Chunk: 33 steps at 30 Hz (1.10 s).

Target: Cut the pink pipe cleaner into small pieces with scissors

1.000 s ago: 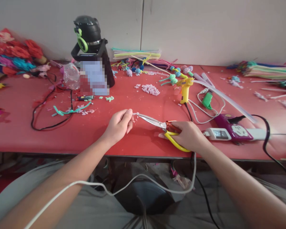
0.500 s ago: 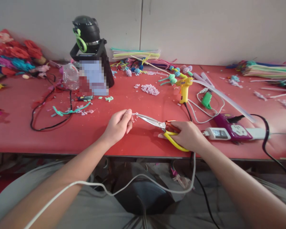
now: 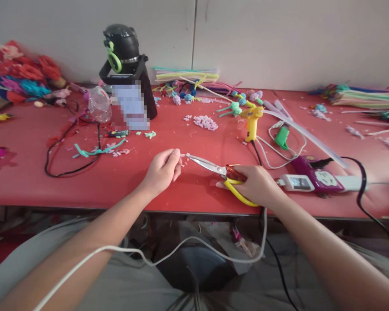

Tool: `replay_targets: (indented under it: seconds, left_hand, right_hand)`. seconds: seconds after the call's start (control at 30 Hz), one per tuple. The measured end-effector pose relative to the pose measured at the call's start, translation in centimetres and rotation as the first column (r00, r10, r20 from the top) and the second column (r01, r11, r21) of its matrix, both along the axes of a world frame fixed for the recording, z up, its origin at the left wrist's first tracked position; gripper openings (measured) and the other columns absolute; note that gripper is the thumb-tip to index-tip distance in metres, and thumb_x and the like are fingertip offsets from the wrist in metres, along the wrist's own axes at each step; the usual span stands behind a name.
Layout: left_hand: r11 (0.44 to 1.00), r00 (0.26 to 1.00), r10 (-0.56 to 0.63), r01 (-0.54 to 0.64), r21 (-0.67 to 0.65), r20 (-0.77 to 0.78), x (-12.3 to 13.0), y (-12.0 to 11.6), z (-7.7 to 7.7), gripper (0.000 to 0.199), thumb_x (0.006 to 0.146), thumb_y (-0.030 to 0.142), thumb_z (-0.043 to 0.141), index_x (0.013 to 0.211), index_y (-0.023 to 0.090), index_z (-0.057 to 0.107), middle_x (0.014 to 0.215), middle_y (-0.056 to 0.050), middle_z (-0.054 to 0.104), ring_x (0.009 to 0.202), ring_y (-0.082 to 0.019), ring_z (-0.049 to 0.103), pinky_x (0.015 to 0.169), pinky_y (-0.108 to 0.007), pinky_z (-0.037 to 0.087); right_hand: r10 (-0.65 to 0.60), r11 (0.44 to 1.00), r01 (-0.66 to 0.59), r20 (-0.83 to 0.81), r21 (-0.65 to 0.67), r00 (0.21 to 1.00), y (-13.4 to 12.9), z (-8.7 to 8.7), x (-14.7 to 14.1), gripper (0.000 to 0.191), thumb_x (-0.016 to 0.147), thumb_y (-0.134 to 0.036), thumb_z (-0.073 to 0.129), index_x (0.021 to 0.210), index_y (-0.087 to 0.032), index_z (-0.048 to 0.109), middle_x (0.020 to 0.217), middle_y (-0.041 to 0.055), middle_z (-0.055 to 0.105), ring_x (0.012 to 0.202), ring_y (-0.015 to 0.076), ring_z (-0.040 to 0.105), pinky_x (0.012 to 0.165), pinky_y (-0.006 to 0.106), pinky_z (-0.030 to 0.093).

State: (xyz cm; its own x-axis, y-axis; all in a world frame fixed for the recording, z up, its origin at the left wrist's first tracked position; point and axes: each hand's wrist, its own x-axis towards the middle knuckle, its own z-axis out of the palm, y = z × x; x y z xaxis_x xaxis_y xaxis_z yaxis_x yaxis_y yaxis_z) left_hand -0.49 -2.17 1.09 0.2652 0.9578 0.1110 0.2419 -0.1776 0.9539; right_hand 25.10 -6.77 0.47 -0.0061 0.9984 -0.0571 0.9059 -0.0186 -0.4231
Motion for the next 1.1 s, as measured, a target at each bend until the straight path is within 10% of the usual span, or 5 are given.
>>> replay_targets:
  seconds: [1.1]
  left_hand:
    - [1.000, 1.000, -0.010, 0.010, -0.019, -0.007, 0.12, -0.09, 0.06, 0.035, 0.101, 0.035, 0.041, 0.070, 0.021, 0.047, 0.042, 0.005, 0.044, 0.040, -0.009, 0.041, 0.048, -0.023, 0.036]
  right_hand:
    - [-0.018, 1.000, 0.018, -0.030, -0.012, 0.999, 0.18, -0.01, -0.03, 0.068, 0.063, -0.087, 0.057, 0.059, -0.021, 0.043, 0.055, -0.0023, 0.041, 0.057, 0.0119, 0.033, 0.052, 0.026, 0.026]
